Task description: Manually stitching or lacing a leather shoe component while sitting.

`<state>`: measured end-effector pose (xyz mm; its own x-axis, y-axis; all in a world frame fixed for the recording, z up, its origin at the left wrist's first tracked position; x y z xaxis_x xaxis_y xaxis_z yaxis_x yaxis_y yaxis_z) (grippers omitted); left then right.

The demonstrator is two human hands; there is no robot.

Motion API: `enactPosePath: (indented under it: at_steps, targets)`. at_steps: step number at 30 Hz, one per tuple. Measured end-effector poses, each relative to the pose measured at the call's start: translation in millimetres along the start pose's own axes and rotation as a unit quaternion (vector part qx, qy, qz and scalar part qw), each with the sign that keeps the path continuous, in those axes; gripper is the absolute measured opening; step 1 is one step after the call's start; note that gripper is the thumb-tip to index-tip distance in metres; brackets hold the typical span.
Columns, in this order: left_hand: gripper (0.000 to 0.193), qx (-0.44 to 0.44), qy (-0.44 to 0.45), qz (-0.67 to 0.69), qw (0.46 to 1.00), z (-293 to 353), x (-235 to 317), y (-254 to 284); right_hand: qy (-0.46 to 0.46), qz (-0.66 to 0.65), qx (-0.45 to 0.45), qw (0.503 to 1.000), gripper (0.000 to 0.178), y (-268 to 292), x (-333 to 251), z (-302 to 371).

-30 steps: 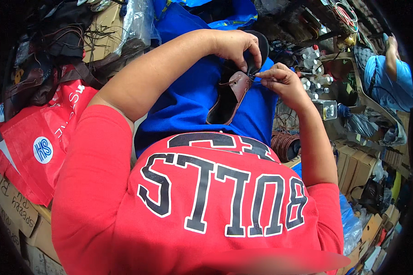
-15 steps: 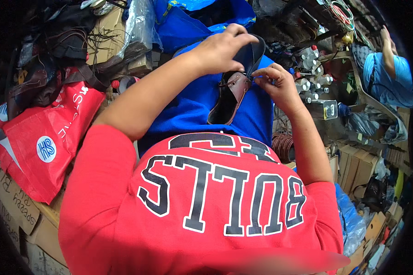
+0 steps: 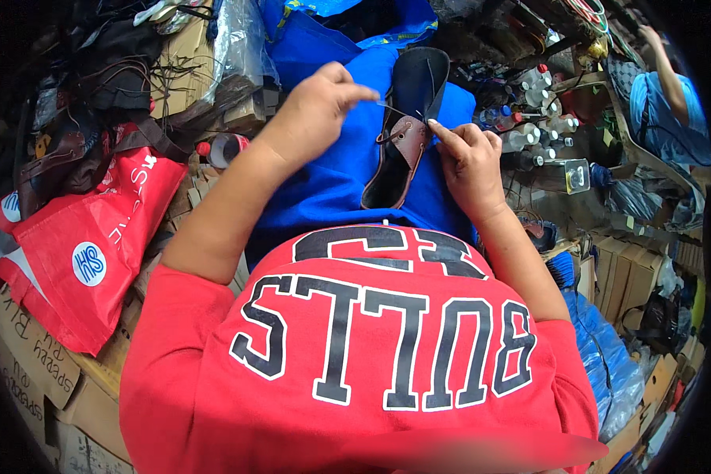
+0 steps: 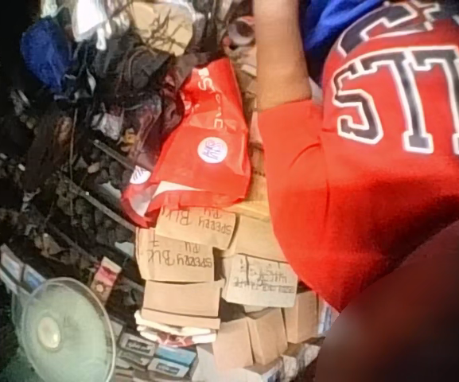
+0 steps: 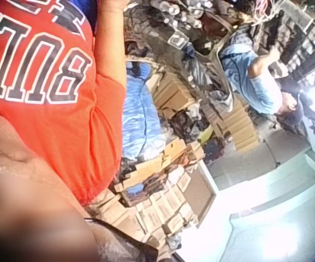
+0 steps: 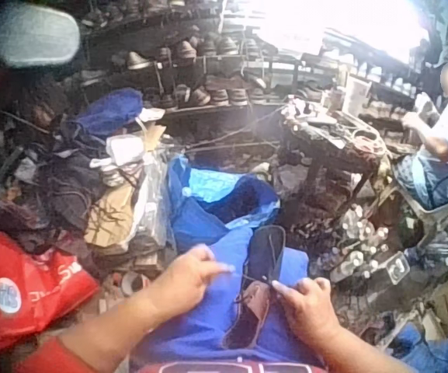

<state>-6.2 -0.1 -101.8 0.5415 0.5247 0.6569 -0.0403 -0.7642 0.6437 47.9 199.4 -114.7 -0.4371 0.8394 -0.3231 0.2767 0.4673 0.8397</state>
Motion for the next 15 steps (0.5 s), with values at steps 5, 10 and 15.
enactPosePath:
  at_steps: [5,10,15]
  targets:
    - [0.023,0.061,-0.103,-0.213,0.97,2.7,14.8,-16.1,-0.036,-0.07,-0.03,0.996,0.03,-2.1,15.3,-5.2]
    - [0.02,0.034,-0.071,-0.004,0.997,-14.8,4.8,-32.8,-0.154,-0.227,-0.135,0.952,0.03,-16.3,49.8,-19.1]
    - [0.021,0.016,-0.081,-0.028,0.996,-16.1,0.1,-45.0,-0.133,-0.24,-0.17,0.946,0.024,-20.5,56.6,-27.9]
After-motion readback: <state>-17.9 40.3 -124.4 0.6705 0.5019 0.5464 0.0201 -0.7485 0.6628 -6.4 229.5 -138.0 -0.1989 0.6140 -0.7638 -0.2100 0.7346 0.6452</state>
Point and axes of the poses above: each hand's wrist, its own z-axis away from the middle knuckle, its own y-axis out of the back of the hand, x = y × z, the point moved 7 cm from there along -z, towards the middle knuckle, and after that the axes turned 8 degrees about x, right-handed, at the moved point
